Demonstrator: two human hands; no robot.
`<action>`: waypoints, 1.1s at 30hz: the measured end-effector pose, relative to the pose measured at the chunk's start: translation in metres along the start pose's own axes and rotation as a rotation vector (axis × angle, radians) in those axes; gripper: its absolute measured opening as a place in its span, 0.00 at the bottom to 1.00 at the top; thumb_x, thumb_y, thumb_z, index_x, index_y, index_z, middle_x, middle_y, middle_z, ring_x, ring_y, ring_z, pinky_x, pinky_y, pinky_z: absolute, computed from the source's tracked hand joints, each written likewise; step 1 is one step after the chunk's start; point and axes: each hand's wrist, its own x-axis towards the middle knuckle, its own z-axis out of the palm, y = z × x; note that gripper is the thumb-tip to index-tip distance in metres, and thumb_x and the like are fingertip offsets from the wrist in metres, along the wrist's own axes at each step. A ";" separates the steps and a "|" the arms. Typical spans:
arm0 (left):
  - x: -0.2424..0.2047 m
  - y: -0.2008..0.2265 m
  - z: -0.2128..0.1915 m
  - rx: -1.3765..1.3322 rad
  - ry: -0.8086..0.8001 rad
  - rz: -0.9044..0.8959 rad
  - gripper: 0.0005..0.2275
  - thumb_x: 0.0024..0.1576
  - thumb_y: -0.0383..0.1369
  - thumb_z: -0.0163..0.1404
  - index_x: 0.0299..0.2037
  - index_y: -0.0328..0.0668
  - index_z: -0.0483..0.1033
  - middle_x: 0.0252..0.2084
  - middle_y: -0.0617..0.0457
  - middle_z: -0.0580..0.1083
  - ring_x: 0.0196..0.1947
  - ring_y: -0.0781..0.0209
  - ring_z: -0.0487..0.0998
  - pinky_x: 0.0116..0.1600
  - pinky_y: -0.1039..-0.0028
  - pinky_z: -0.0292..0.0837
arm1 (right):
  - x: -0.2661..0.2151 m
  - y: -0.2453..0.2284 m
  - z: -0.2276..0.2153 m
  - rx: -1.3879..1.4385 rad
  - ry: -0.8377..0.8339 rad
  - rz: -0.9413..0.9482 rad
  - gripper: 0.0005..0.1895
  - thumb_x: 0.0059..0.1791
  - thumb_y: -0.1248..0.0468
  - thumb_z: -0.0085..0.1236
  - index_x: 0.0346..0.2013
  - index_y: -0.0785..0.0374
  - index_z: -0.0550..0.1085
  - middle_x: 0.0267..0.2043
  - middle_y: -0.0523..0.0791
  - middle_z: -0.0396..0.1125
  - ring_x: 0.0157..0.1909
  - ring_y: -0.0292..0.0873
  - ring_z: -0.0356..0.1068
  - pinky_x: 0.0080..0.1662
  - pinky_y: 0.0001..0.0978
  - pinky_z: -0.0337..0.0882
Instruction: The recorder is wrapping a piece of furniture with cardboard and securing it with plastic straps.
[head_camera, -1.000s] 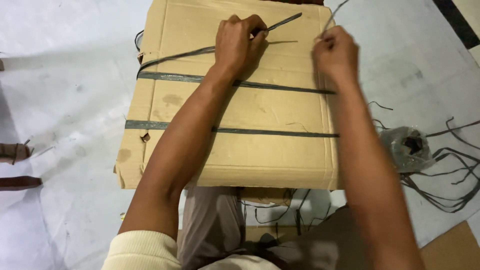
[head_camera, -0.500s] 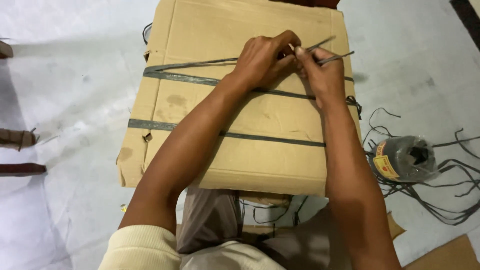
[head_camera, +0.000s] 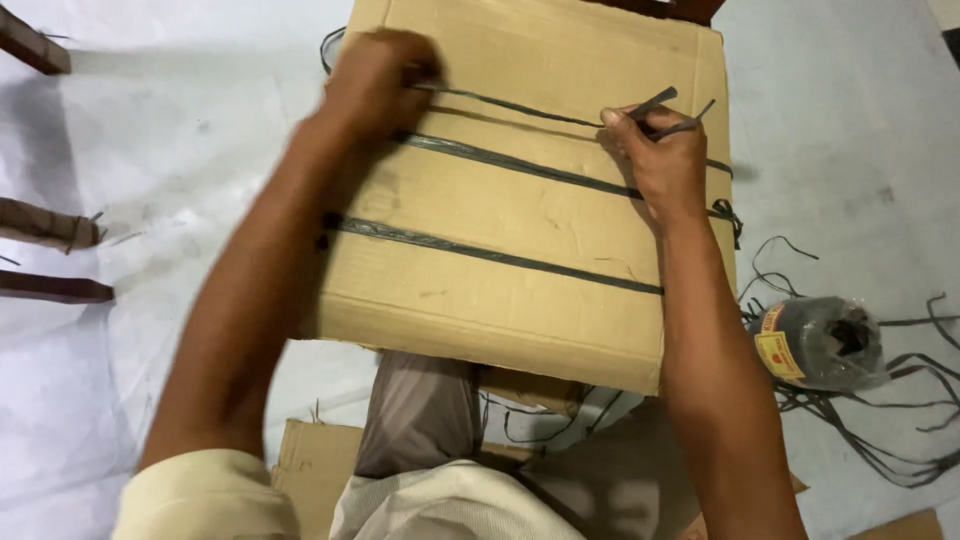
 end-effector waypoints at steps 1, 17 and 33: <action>-0.010 -0.015 -0.015 0.020 0.034 -0.115 0.08 0.53 0.25 0.59 0.42 0.41 0.83 0.42 0.44 0.81 0.40 0.49 0.83 0.45 0.62 0.77 | -0.001 -0.002 0.001 -0.010 -0.007 -0.008 0.10 0.53 0.62 0.68 0.40 0.68 0.81 0.32 0.43 0.75 0.33 0.33 0.71 0.38 0.27 0.73; -0.058 -0.144 0.007 -0.405 0.219 -0.994 0.05 0.57 0.30 0.58 0.37 0.37 0.81 0.30 0.51 0.81 0.24 0.68 0.83 0.29 0.78 0.78 | -0.010 -0.018 0.009 -0.154 0.023 0.055 0.11 0.50 0.59 0.70 0.37 0.65 0.82 0.28 0.42 0.73 0.29 0.32 0.69 0.34 0.27 0.70; -0.028 -0.115 -0.022 -0.678 -0.055 -0.775 0.09 0.61 0.25 0.54 0.50 0.35 0.76 0.44 0.48 0.78 0.42 0.59 0.80 0.50 0.70 0.80 | 0.017 0.025 -0.034 0.114 0.385 0.015 0.10 0.52 0.64 0.68 0.30 0.68 0.78 0.24 0.40 0.70 0.25 0.32 0.64 0.30 0.27 0.64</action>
